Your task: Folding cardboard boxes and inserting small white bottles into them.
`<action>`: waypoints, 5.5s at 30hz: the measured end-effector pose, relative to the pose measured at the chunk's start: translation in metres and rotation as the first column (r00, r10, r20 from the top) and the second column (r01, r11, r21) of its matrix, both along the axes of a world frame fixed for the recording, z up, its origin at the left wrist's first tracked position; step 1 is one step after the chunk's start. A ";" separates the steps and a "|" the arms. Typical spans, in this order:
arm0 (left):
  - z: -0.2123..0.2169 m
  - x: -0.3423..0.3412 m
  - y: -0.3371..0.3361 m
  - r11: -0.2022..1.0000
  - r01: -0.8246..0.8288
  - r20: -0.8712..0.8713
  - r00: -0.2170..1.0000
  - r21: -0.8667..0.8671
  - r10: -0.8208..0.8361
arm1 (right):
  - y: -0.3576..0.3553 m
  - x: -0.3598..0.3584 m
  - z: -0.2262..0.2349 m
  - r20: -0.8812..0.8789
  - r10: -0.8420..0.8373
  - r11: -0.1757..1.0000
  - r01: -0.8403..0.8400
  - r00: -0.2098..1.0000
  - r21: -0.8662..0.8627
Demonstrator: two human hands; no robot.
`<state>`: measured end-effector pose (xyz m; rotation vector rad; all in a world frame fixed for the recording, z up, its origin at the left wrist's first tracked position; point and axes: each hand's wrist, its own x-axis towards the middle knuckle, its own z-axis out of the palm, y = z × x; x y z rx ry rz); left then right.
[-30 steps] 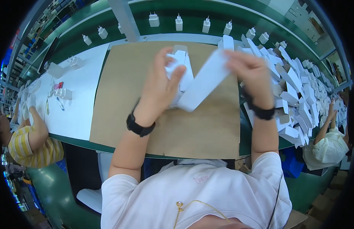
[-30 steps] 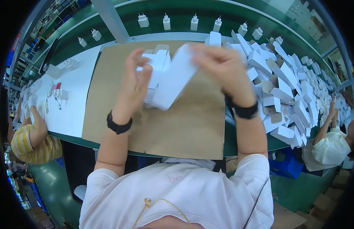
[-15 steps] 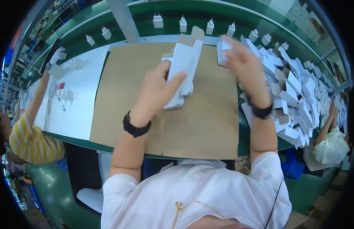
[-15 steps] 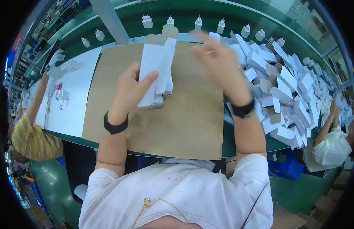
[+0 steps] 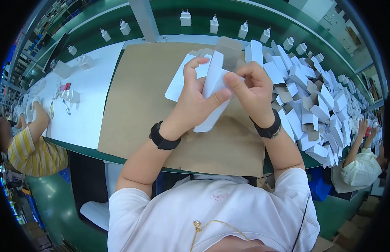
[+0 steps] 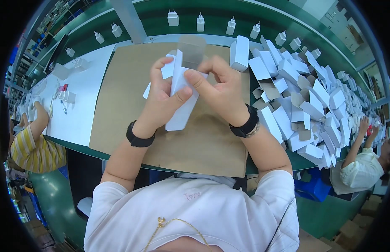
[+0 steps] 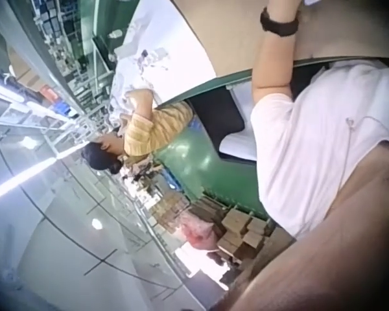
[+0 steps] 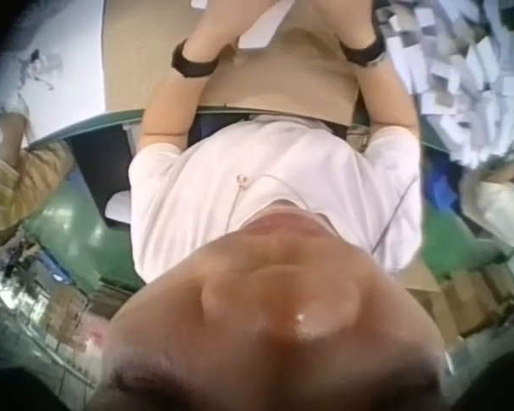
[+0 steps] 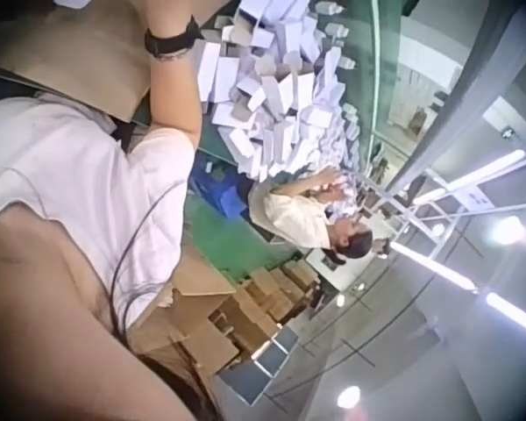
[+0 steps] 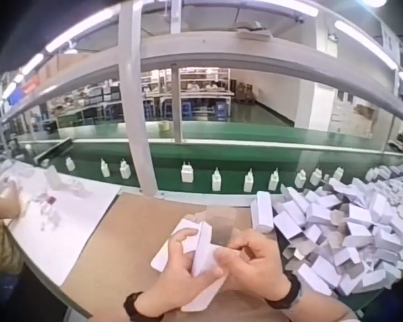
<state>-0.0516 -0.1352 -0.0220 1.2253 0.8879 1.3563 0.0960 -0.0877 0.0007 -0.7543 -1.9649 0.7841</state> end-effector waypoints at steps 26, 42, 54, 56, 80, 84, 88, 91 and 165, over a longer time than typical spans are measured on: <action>0.000 -0.014 0.002 0.994 0.108 -0.323 0.942 0.026 -0.094 | 0.013 0.015 0.014 -0.251 0.070 0.821 -0.199 0.965 -0.535; -0.011 -0.053 0.021 0.767 -0.319 -0.755 0.189 0.557 0.627 | 0.016 0.102 0.080 -0.265 -0.430 0.892 0.452 0.863 0.027; 0.015 -0.032 0.010 0.935 -0.310 -0.664 0.664 0.174 0.344 | 0.023 0.069 0.053 0.228 -0.357 0.930 0.368 0.906 -0.006; 0.009 -0.022 0.005 0.958 -0.237 -0.489 0.824 0.161 0.286 | 0.011 0.029 0.035 0.383 -0.142 0.983 0.175 0.913 -0.053; 0.007 -0.001 -0.003 0.991 0.122 -0.024 0.992 0.048 -0.121 | 0.004 0.005 -0.007 -0.288 0.186 0.854 -0.300 0.939 -0.426; 0.004 0.000 -0.002 0.993 0.076 0.046 0.996 0.089 -0.081 | 0.004 -0.001 -0.009 -0.162 0.138 0.990 -0.134 0.977 0.039; 0.000 -0.008 0.003 0.989 0.146 0.015 0.989 0.039 -0.146 | 0.005 0.009 0.011 -0.302 0.246 0.952 -0.288 0.921 -0.101; -0.003 -0.011 0.003 0.986 0.151 -0.146 0.979 0.073 -0.139 | 0.015 0.015 0.015 -0.237 0.210 0.950 -0.256 0.948 -0.180; 0.015 0.007 0.001 0.993 0.041 0.019 0.999 -0.110 -0.039 | 0.014 0.004 -0.011 -0.263 0.197 0.956 -0.244 0.945 -0.162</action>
